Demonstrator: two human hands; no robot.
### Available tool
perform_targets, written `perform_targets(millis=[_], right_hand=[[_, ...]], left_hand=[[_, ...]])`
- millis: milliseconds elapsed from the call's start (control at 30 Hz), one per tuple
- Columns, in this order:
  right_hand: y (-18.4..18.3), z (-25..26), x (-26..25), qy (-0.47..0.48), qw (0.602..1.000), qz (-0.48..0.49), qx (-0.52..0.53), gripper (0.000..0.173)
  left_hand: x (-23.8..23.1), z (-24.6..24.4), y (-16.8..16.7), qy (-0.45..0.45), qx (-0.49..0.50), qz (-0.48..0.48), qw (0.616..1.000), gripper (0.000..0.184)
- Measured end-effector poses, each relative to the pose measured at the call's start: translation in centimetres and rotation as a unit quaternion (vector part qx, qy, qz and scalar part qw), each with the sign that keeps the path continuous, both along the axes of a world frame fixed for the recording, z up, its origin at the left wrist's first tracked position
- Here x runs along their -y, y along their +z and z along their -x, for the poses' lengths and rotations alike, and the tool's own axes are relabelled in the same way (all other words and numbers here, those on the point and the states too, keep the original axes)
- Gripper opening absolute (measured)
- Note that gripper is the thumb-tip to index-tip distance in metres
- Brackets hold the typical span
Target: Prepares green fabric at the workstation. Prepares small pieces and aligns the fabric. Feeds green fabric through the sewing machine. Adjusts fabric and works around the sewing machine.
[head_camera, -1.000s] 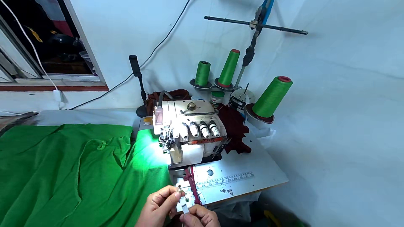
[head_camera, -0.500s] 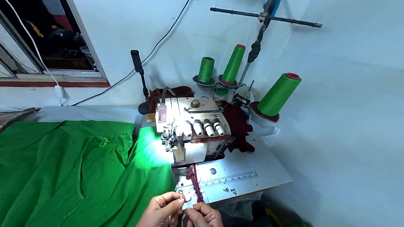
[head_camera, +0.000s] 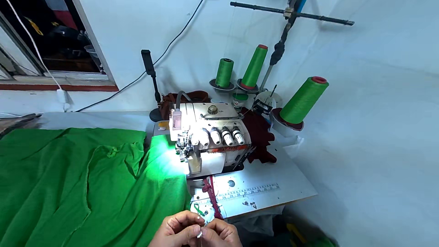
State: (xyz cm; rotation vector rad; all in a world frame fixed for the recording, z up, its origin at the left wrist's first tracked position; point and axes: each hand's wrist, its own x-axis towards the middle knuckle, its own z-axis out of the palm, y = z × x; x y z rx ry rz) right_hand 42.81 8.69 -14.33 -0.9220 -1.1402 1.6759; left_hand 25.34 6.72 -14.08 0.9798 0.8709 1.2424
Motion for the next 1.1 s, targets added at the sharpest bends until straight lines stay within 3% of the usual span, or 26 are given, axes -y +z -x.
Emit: perform_targets(millis=[167, 333, 567, 767, 1100], right_hand=[[-0.1, 0.4, 0.1, -0.002, 0.999, -0.023, 0.043, 0.002], [-0.3, 0.5, 0.2, -0.003, 0.999, -0.038, 0.025, 0.012], [-0.1, 0.3, 0.3, 0.002, 0.998, -0.050, 0.041, 0.007], [0.1, 0.3, 0.2, -0.015, 0.997, -0.046, 0.061, 0.007], [-0.3, -0.1, -0.1, 0.027, 0.996, -0.043, 0.073, 0.006]], left_hand=[[0.5, -0.3, 0.0, 0.032, -0.038, 0.022, 0.999, 0.013], [0.9, -1.0, -0.6, 0.076, -0.009, 0.005, 0.997, 0.015], [1.1, -1.4, -0.8, 0.121, -0.159, -0.078, 0.977, 0.008], [1.4, -0.7, -0.6, 0.076, -0.116, -0.020, 0.990, 0.020], [1.6, -0.4, -0.6, 0.110, -0.132, -0.001, 0.985, 0.011]])
